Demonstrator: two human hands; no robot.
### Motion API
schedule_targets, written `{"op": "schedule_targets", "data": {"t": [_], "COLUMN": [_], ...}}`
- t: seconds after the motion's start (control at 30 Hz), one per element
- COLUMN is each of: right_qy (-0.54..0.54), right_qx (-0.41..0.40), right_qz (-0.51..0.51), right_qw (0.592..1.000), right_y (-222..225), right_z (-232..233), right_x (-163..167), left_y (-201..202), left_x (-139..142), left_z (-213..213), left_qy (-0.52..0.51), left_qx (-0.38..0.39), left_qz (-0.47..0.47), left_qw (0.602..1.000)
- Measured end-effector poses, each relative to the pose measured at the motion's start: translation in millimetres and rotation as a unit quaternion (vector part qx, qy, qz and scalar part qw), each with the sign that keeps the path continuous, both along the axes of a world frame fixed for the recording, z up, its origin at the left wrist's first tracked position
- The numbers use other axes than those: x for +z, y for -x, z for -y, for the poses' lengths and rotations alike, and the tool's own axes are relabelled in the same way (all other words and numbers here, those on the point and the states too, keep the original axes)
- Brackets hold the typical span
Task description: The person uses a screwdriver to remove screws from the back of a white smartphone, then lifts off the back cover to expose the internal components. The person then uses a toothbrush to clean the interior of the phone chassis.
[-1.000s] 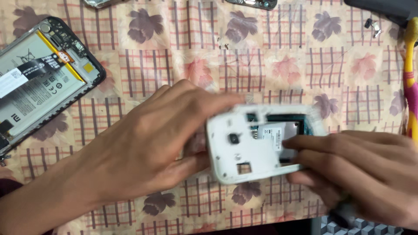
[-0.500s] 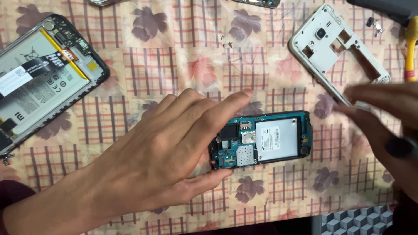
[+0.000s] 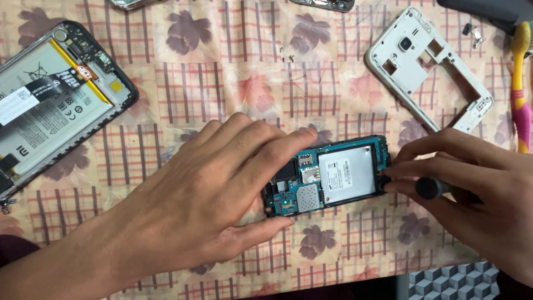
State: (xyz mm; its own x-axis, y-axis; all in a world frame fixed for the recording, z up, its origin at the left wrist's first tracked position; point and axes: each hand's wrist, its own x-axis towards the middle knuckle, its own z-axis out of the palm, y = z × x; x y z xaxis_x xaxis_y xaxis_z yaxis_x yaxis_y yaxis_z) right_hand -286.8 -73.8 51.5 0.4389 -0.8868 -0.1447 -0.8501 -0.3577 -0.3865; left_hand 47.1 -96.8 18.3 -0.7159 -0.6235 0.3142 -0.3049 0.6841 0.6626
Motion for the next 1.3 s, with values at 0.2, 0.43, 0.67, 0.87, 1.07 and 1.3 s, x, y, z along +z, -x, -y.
{"op": "schedule_targets", "data": {"t": [0.2, 0.43, 0.67, 0.87, 1.07, 1.3], "right_qy": [-0.078, -0.07, -0.079, -0.012, -0.048, 0.008], "right_qx": [-0.152, 0.004, -0.143, -0.036, -0.028, -0.076], "right_qz": [-0.121, -0.045, -0.139, -0.088, -0.113, -0.09], "right_qw": [0.978, 0.997, 0.977, 0.995, 0.992, 0.993], "right_y": [-19.8, -18.1, -25.7, -27.9, -30.6, 1.1], "right_z": [-1.9, 10.6, 0.4, 14.9, 23.7, 32.8], "right_x": [10.4, 13.3, 15.5, 22.0, 24.3, 14.6], "left_y": [0.9, 0.1, 0.0, -0.1, -4.7, 19.3], "left_x": [1.8, -2.9, -4.6, -7.4, -18.3, 25.4], "left_z": [1.0, -0.1, -2.5, -3.1, -7.3, 7.5], "left_qy": [0.01, 0.031, 0.05, 0.042, 0.057, 0.123], "left_qx": [0.001, 0.001, 0.013, 0.011, 0.016, 0.021], "left_qz": [0.004, 0.011, 0.026, 0.019, 0.017, -0.064], "left_qw": [1.0, 0.999, 0.998, 0.999, 0.998, 0.99]}}
